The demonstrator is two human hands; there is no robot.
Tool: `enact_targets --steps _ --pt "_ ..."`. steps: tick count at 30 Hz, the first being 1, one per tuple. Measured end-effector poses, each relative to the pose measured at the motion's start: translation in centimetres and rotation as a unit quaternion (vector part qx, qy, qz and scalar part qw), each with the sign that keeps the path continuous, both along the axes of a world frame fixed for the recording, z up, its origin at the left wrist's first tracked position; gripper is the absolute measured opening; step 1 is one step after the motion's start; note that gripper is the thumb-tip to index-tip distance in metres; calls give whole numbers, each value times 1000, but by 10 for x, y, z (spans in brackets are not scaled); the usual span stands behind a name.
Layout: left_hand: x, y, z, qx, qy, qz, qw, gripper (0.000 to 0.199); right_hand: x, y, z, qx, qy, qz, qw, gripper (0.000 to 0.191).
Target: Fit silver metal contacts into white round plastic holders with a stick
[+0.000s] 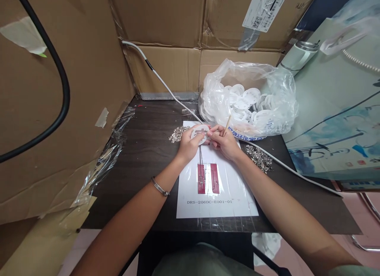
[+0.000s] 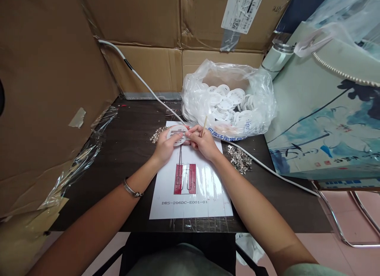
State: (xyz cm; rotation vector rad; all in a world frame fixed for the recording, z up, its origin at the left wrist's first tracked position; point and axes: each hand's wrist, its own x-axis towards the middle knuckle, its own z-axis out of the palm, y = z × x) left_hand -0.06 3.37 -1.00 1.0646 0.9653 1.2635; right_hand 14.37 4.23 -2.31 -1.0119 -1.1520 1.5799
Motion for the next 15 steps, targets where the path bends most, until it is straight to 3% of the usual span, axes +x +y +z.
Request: enact_targets --steps 7,15 --pt "-2 -3 -3 -52 -11 8 999 25 -3 -2 5 19 -42 -10 999 42" --pt "0 -3 -3 -44 12 54 998 16 -8 -3 6 47 -90 -27 994 38"
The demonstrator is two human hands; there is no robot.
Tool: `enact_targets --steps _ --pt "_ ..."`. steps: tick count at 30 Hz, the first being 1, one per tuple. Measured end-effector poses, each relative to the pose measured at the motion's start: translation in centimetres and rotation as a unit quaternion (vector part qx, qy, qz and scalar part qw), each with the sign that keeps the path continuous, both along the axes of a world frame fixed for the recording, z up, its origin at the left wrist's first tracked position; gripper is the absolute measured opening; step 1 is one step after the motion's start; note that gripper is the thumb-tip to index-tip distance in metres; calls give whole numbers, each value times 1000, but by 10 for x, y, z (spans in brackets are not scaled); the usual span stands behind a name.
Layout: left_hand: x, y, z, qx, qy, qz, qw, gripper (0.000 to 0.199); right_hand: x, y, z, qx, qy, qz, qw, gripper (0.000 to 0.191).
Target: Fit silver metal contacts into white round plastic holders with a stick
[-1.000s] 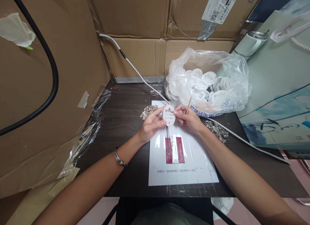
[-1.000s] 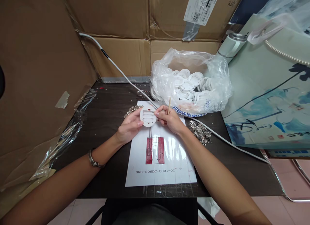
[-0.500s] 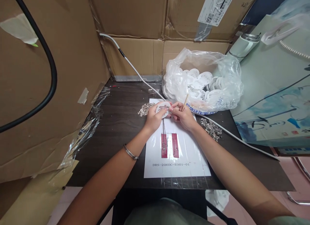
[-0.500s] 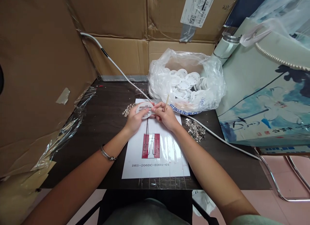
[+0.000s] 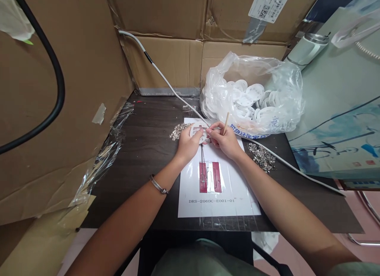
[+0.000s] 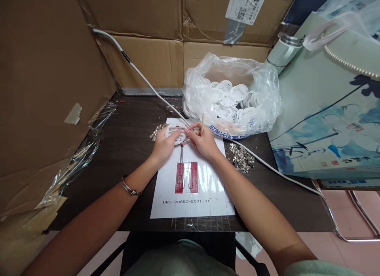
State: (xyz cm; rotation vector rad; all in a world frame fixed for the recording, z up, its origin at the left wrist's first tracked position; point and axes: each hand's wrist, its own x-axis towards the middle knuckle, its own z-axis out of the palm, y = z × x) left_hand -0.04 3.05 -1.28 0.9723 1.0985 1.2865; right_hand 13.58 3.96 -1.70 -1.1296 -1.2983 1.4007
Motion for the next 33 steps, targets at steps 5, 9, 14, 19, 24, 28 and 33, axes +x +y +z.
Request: enact_targets --steps 5,9,14,19,24,28,33 --pt "0 -1 0 5 19 -24 1000 12 -1 0 -1 1 -8 -20 1000 40" --pt "0 -1 0 -1 8 -21 1000 14 1 0 1 -27 12 -11 999 41" --pt "-1 0 1 -24 -43 -3 999 17 3 0 1 -34 39 -2 999 38" --pt "-2 -1 2 -34 -74 -22 996 23 4 1 0 -40 49 6 998 37" --pt "-4 -2 1 -32 -87 -44 995 25 4 1 -1 -40 50 17 998 37" --pt "-6 -4 2 -30 -81 -44 995 27 6 1 -1 -44 63 36 996 39" --pt "-7 -5 5 -10 -61 -74 995 31 7 1 0 -42 68 36 996 40"
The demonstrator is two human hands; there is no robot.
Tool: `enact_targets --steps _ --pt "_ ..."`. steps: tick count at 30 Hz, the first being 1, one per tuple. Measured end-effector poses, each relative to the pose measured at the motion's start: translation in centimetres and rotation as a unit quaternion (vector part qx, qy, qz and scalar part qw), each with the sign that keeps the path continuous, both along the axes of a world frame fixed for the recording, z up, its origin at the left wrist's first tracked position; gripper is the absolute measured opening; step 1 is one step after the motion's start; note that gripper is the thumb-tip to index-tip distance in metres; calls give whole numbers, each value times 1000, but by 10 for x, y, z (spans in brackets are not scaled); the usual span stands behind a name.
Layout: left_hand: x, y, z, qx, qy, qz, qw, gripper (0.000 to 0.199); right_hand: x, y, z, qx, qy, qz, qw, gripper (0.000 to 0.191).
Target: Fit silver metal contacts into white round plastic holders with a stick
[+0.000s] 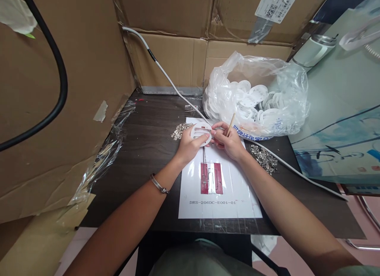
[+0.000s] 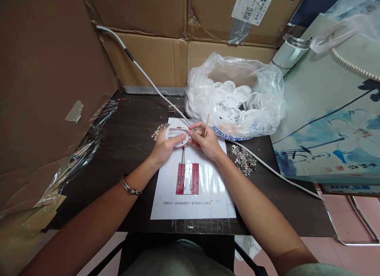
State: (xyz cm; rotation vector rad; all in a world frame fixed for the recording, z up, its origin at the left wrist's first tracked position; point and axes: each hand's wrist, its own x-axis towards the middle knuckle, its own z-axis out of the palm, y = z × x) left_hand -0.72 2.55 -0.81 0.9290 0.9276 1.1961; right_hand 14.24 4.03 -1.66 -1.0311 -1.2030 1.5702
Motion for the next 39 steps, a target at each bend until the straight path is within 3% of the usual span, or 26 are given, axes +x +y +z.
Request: enact_targets --steps 8,14,20,30,35,39 --pt "2 2 1 -19 -2 -2 1000 43 -2 -1 0 8 15 -10 1000 43" --pt "3 2 -1 -20 9 14 1000 41 -3 -1 1 11 9 -14 1000 40" --pt "3 1 -1 -25 -8 34 999 36 -1 4 -3 -23 84 -18 996 30" --pt "3 1 3 -46 -12 38 998 39 1 4 -9 39 138 -75 987 40" --pt "3 1 3 -44 -15 53 998 40 1 4 -8 42 154 -44 986 47" --pt "2 1 3 -40 -20 52 998 38 4 5 -6 18 169 -13 985 37"
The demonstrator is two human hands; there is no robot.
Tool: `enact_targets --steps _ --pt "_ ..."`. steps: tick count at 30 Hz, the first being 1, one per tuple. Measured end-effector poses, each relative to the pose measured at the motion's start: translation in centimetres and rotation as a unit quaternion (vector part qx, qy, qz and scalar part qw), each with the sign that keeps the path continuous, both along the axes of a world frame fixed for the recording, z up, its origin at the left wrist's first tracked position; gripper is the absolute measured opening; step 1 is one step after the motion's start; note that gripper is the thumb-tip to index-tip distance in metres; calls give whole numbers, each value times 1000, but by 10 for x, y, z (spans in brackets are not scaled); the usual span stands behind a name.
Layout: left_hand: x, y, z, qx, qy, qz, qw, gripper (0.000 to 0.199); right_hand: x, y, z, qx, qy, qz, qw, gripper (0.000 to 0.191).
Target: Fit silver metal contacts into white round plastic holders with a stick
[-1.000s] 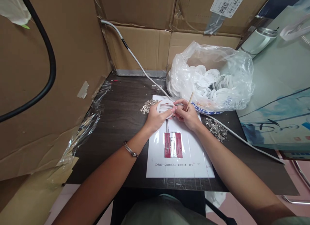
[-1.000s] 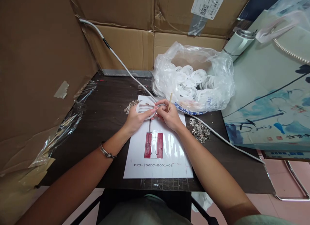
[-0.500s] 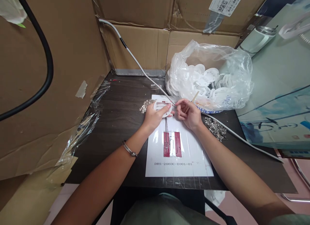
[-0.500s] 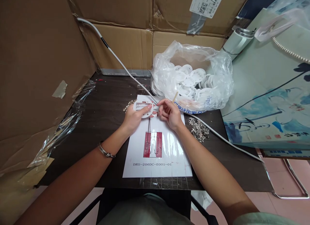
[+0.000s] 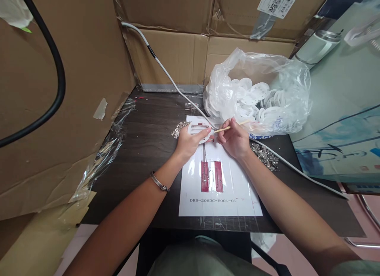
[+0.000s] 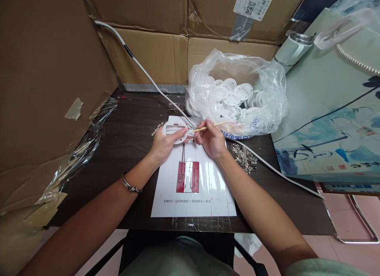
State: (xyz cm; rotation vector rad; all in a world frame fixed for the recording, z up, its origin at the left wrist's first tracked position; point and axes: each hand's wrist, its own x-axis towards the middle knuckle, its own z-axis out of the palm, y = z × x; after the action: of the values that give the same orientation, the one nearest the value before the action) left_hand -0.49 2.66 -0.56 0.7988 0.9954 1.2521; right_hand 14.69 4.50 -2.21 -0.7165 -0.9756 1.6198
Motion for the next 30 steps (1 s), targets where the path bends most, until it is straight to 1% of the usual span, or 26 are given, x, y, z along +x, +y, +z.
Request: enact_targets --steps 4,9,12,15,24,30 --pt "-1 -1 1 0 -8 -16 1000 37 1 0 1 0 -7 8 1000 29" --pt "-3 -2 2 7 -25 -53 998 33 -1 -1 2 -13 -22 -16 1000 32" --pt "-4 -2 0 26 -25 -73 997 31 -1 -2 2 -11 -24 -16 1000 28" --pt "-6 -2 -1 27 -23 -85 996 32 -1 -2 2 -10 -26 -22 999 26" --pt "-6 -2 -2 25 -32 -89 995 30 -2 -2 5 -7 -11 -36 999 21" --pt "-8 -1 -3 12 -57 -83 995 28 -4 -2 4 -1 -52 -49 997 24"
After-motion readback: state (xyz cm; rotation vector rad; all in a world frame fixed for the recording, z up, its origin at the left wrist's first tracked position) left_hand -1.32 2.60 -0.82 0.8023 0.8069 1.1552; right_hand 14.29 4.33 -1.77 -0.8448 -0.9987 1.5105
